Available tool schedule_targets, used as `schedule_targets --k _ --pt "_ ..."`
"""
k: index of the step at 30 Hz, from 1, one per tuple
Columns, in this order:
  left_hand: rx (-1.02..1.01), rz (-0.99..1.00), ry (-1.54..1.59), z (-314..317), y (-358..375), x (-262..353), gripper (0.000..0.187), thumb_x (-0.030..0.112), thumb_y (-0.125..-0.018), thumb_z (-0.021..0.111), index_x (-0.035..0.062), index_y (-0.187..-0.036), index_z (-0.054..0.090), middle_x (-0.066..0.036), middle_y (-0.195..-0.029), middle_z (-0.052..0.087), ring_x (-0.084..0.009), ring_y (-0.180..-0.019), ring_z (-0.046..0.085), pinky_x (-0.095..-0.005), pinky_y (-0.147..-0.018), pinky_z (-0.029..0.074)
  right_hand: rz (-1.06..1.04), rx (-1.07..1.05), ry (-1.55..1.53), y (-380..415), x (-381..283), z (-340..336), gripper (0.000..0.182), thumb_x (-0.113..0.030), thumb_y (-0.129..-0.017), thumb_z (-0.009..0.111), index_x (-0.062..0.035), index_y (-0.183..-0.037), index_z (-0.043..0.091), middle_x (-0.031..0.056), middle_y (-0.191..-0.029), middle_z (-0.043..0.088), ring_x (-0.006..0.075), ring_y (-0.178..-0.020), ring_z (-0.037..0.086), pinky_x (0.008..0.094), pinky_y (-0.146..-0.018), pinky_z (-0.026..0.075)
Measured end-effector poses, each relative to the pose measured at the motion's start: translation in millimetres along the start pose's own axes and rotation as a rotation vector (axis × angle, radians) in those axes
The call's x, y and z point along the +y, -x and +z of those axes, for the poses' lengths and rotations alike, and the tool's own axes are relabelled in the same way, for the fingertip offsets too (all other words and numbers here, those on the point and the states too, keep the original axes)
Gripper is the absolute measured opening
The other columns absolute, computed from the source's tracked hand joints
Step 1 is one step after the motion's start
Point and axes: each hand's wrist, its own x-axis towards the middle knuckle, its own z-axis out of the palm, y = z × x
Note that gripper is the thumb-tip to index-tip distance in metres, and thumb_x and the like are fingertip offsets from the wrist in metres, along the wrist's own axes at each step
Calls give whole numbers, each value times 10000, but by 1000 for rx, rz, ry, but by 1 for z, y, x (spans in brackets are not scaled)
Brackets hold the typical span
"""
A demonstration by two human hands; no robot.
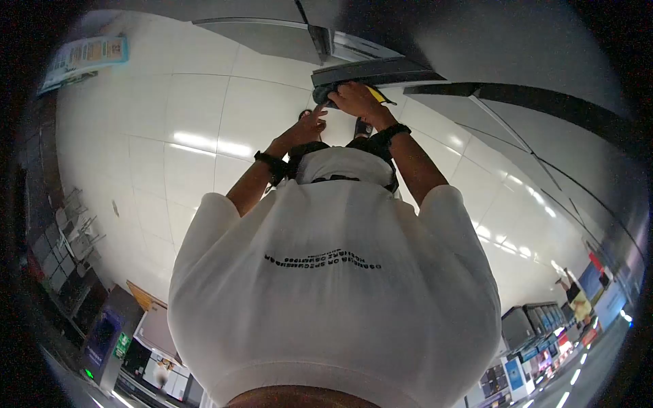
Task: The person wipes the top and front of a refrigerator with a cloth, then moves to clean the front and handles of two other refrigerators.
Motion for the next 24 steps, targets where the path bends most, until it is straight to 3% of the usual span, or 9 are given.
schedule_targets --k 4,6,8,10,11,14,18,20,24 --pt "-137 -94 88 -20 19 -27 642 249 -962 502 116 -1495 169 -111 -1160 547 -217 -1075 534 -347 -939 422 244 -182 -272 -11 7 10 257 -214 -894 494 -1 -937 632 213 -824 621 321 -759 617 433 -687 476" --pt "-315 -175 278 -18 8 -61 685 292 -960 514 84 -1499 147 -77 -1085 585 -199 -1039 551 -350 -945 415 46 -18 -410 -5 16 17 285 -205 -904 492 21 -1031 611 207 -919 635 287 -785 611 380 -720 474" --pt "-261 -297 259 -25 -1 -40 736 365 -951 535 62 -1499 150 -70 -1162 592 -206 -1089 551 -350 -1011 375 255 -55 -689 1 27 13 283 -179 -910 485 30 -1051 613 185 -973 643 272 -862 613 335 -782 467" --pt "-66 -200 -104 -17 -23 -27 711 382 -950 533 60 -1486 195 -116 -1311 531 -234 -1216 496 -352 -1040 355 -18 91 -409 14 52 10 276 -160 -914 493 39 -1062 614 157 -1007 648 247 -944 609 295 -849 452" --pt "-71 -198 -106 -15 -29 -17 711 382 -950 533 60 -1486 195 -116 -1311 531 -234 -1216 496 -352 -1040 355 442 -18 -868 18 49 -3 251 -111 -915 474 49 -1037 624 116 -1032 657 235 -1029 604 284 -899 446" --pt "-149 -221 76 -9 -52 26 668 402 -960 511 65 -1469 238 -144 -1408 451 -256 -1298 429 -356 -1048 352 182 152 -1156 68 70 -23 265 -132 -922 475 -2 -1145 531 169 -1149 597 268 -1082 577 400 -982 417" --pt "-235 -126 175 12 -85 55 545 398 -973 497 80 -1399 375 -146 -1353 496 -262 -1261 463 -364 -1036 371 270 499 -1393 113 99 -36 450 -293 -939 481 82 -1188 473 202 -1107 593 260 -1016 604 344 -946 456" --pt "-224 -71 226 16 -90 64 501 390 -975 497 87 -1368 423 -143 -1334 511 -259 -1252 472 -368 -1031 379 474 588 -1557 129 126 -45 389 -275 -984 389 20 -1236 408 189 -1148 557 300 -1075 573 426 -1024 398" --pt "-54 142 153 6 -78 96 442 320 -958 544 112 -1339 460 -155 -1294 527 -283 -1249 475 -385 -1040 382 549 796 -1277 142 129 -53 477 -368 -978 372 21 -1252 398 176 -1112 564 291 -1047 588 416 -996 425"
